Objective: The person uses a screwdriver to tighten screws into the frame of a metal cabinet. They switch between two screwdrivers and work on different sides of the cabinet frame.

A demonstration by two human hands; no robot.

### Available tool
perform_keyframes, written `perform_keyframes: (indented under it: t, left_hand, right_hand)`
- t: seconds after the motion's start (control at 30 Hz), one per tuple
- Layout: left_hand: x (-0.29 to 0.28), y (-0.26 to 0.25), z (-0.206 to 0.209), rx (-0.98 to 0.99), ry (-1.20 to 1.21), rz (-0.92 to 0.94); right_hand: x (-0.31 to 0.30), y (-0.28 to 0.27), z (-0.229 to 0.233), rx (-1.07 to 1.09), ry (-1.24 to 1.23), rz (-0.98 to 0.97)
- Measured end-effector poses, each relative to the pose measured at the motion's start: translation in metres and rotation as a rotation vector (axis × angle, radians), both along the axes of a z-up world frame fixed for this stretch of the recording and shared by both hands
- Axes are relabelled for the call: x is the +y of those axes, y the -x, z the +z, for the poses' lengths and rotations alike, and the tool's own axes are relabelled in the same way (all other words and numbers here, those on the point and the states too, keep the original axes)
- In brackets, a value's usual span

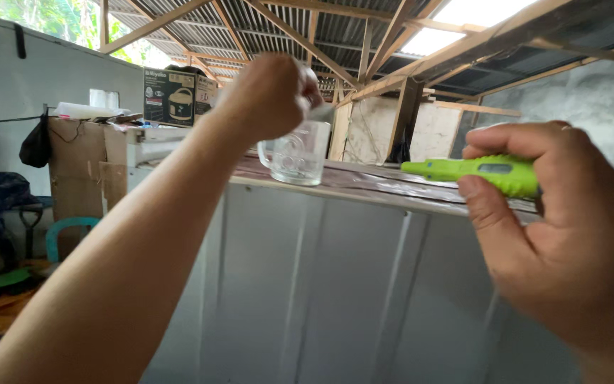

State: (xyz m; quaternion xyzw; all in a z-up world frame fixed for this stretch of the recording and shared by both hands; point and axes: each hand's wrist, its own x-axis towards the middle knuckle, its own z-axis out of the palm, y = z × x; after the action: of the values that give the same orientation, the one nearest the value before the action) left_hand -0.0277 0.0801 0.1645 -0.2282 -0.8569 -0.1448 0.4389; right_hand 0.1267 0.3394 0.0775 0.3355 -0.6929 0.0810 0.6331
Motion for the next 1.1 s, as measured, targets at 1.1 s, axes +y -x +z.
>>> perform_keyframes:
  t: [1.1]
  left_hand:
    - [0.092, -0.048, -0.152, 0.501, -0.184, -0.312]
  right_hand:
    - [0.027, -0.018, -0.042, -0.076, 0.161, 0.064]
